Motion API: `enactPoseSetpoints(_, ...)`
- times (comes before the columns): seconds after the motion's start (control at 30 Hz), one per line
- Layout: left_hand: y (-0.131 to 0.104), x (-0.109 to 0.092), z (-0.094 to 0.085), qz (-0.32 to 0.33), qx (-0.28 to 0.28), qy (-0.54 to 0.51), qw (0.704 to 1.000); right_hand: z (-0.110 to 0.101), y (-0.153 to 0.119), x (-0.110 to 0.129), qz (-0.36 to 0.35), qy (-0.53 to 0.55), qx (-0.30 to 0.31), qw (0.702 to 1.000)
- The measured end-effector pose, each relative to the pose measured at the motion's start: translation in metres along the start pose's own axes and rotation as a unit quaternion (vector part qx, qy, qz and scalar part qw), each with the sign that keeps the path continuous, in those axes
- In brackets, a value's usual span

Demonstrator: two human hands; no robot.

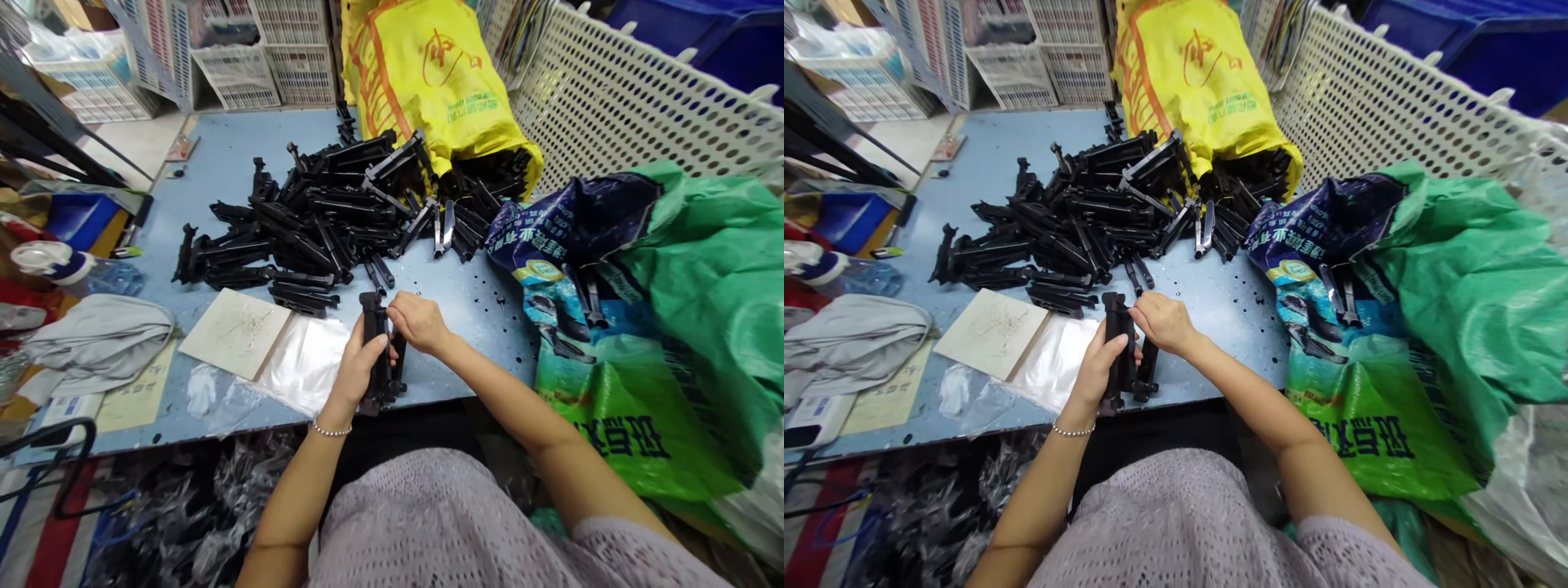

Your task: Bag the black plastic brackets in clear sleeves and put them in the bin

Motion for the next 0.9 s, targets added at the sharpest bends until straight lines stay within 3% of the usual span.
enactPoseSetpoints(0.07,0.002,-0.002,-0.01,0.012,-0.045,0.0,0.999,0.009,-0.008,0.006,0.025,0.037,0.021,0.999)
enactPoseSetpoints(0.2,0.007,-0.006,-0.029,0.031,-0.111,-0.002,0.993,0.036,-0.042,0.036,-0.008,0.053,0.09,0.995)
enactPoseSetpoints(0.33,0.007,-0.009,-0.043,0.106,-0.144,0.101,0.979,0.057,-0.057,0.036,0.095,0.126,0.147,0.976)
enactPoseSetpoints(0.43,0.009,0.009,-0.057,0.097,-0.199,0.239,0.945,0.05,-0.032,0.018,0.115,0.097,0.161,0.975)
enactPoseSetpoints(0.5,0.011,0.032,-0.06,0.047,-0.199,0.306,0.93,0.033,0.0,-0.003,0.138,-0.009,0.092,0.986)
enactPoseSetpoints(0.57,0.011,0.054,-0.055,0.017,-0.182,0.342,0.922,0.022,0.031,-0.026,0.185,-0.116,0.04,0.975)
enactPoseSetpoints(0.63,0.01,0.066,-0.05,0.021,-0.186,0.37,0.91,0.02,0.055,-0.048,0.233,-0.162,0.053,0.958)
enactPoseSetpoints(0.73,0.011,0.06,-0.048,0.065,-0.21,0.394,0.892,0.02,0.068,-0.067,0.263,-0.155,0.102,0.947)
enactPoseSetpoints(0.8,0.017,0.047,-0.049,0.085,-0.195,0.339,0.917,0.014,0.057,-0.066,0.262,-0.11,0.116,0.952)
enactPoseSetpoints(0.9,0.032,0.03,-0.044,0.053,-0.122,0.089,0.987,0.004,0.022,-0.04,0.236,0.01,0.116,0.965)
Point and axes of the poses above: each hand's wrist, its own y-axis towards the middle knuckle, its own z-axis out of the palm, x = y × z, the point moved 5 cm from there along y, towards the middle knuckle, and after that the axes turned 5 degrees about -z, right-handed, at the moved point
